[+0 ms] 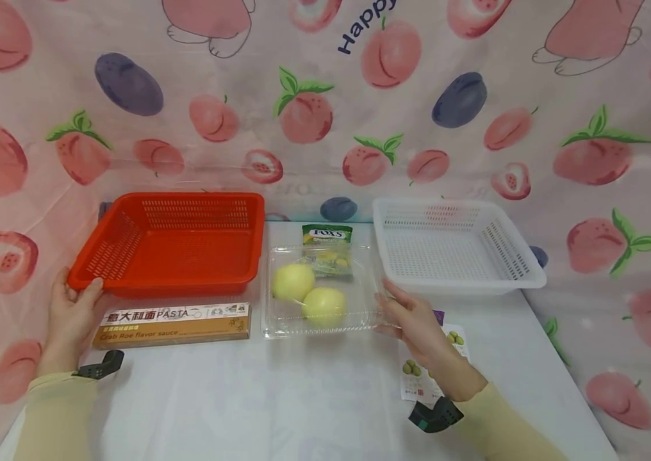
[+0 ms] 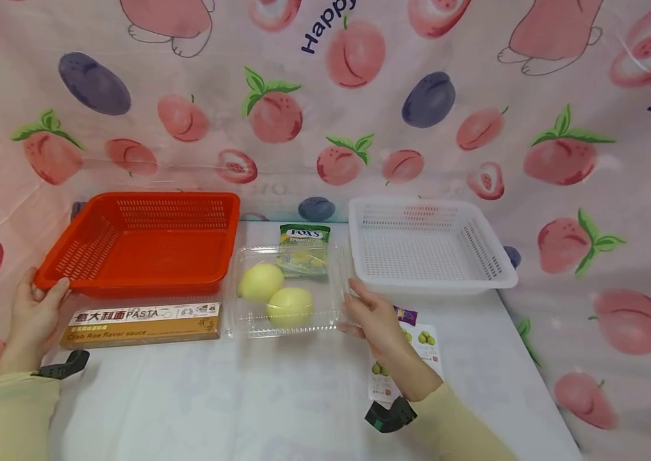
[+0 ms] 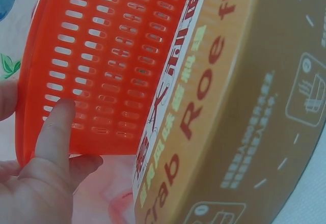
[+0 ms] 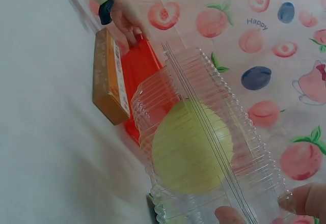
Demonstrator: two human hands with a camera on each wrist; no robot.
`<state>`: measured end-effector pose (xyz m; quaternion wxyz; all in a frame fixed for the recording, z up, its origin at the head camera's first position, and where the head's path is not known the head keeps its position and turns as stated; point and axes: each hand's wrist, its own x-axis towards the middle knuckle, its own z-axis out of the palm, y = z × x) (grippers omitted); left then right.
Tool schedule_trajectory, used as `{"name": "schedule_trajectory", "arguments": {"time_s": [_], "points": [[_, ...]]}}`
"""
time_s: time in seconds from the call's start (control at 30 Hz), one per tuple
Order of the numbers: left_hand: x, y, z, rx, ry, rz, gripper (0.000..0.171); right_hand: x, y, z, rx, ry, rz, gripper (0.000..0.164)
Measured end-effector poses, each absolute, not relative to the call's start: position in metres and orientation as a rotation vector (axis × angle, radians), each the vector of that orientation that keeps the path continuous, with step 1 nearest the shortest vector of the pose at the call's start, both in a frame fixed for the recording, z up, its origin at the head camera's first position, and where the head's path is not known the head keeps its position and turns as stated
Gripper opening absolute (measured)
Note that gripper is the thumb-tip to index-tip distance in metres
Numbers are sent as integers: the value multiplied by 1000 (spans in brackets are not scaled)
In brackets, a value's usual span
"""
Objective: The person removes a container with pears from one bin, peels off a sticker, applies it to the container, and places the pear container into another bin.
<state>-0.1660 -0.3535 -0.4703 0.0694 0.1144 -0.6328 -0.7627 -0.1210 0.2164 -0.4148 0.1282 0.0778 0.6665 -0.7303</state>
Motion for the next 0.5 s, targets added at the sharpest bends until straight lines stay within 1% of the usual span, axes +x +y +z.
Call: {"name": "schedule_trajectory", "arguments": {"time_s": [0.23,0.37,0.5], "points": [[-164,-353,-472,341,-1908,-2295,95,-98,217,-434,326,1983,-2081,61],[-164,-353,-471,329,-1891,-2303,93,-92,215,-447,369,1991,-2091,59],[-165,-353,-472,335,-1903,-2294,94,-89,213,-457,355,1953,-2158,59]]}}
